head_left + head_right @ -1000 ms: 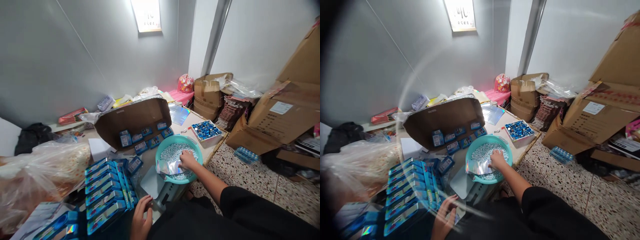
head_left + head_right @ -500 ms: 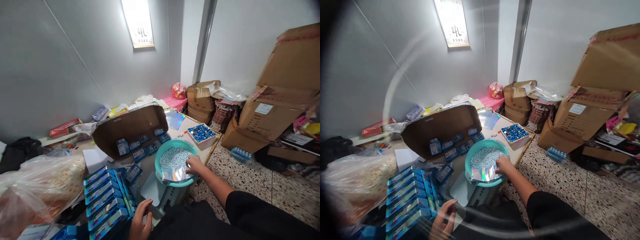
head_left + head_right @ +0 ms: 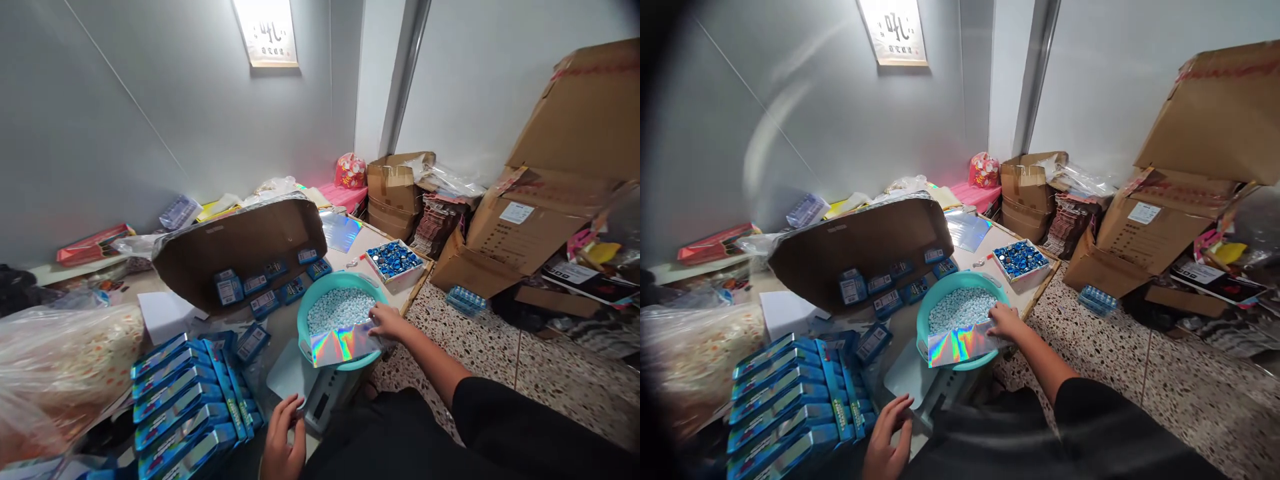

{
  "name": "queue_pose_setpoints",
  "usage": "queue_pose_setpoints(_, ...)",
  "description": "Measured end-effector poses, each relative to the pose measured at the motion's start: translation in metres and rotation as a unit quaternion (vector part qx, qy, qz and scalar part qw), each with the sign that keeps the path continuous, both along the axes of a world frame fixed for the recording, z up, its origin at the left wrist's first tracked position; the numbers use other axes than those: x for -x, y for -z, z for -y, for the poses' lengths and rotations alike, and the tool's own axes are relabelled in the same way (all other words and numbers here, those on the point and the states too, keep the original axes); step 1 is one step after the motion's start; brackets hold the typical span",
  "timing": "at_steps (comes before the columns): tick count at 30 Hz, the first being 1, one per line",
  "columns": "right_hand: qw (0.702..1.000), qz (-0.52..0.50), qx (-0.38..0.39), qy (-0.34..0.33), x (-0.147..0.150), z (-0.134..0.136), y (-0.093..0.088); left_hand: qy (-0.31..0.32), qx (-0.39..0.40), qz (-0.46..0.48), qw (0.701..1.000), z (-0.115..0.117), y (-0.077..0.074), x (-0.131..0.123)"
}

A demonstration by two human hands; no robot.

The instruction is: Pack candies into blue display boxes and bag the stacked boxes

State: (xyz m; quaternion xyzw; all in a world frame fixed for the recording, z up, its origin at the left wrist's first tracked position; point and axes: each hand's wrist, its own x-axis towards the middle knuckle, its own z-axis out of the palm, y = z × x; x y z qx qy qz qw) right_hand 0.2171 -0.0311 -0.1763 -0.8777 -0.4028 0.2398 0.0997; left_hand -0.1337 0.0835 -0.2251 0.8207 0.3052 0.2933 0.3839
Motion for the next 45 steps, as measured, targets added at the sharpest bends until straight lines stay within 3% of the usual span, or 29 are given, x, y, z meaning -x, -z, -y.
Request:
queue_pose_setpoints(3,0.998,-0.047,-0.052,-0.003,-0.001,-0.006,-0.014,0.012,0.003,-0.006,1.0,0.006,-0.014,-0.01)
queue_pose_setpoints(5,0.992,-0.079,-0.095,-0.021,0.005,-0.01,-0.029,0.018,-0.028,0.006,0.999,0.006,-0.036,-0.019)
queue_pose_setpoints(9,0.973,-0.128,-0.182,-0.07,0.039,-0.016,-0.075,0.052,-0.197,0.047,0.978,-0.004,-0.109,-0.043)
queue_pose_setpoints(12,0.946,-0.173,-0.255,-0.104,0.073,-0.017,-0.113,0.092,-0.303,-0.008,0.949,-0.018,-0.166,-0.064)
queue_pose_setpoints(14,0.923,-0.21,-0.305,-0.104,0.09,-0.015,-0.134,0.155,-0.31,-0.033,0.938,-0.027,-0.192,-0.073)
queue_pose_setpoints(16,0.899,-0.26,-0.344,-0.075,0.101,-0.014,-0.147,0.189,-0.281,-0.026,0.941,-0.034,-0.207,-0.079)
queue_pose_setpoints(21,0.842,-0.401,-0.36,-0.033,0.105,-0.01,-0.154,0.185,-0.243,-0.008,0.952,-0.036,-0.218,-0.08)
queue_pose_setpoints(25,0.823,-0.413,-0.39,-0.007,0.11,-0.005,-0.159,0.19,-0.225,-0.028,0.955,-0.028,-0.22,-0.075)
queue_pose_setpoints(30,0.782,-0.459,-0.421,0.002,0.119,0.002,-0.174,0.193,-0.223,0.026,0.955,-0.027,-0.222,-0.073)
queue_pose_setpoints(33,0.765,-0.478,-0.43,0.028,0.123,0.002,-0.173,0.193,-0.229,0.049,0.953,-0.026,-0.221,-0.076)
queue_pose_setpoints(39,0.76,-0.463,-0.449,0.071,0.13,-0.006,-0.163,0.143,-0.22,-0.024,0.965,-0.022,-0.212,-0.081)
queue_pose_setpoints(41,0.782,-0.429,-0.448,0.06,0.131,-0.006,-0.165,0.148,-0.224,-0.058,0.961,-0.027,-0.209,-0.081)
queue_pose_setpoints(45,0.83,-0.378,-0.406,0.047,0.129,-0.003,-0.172,0.231,-0.222,-0.084,0.944,-0.037,-0.206,-0.082)
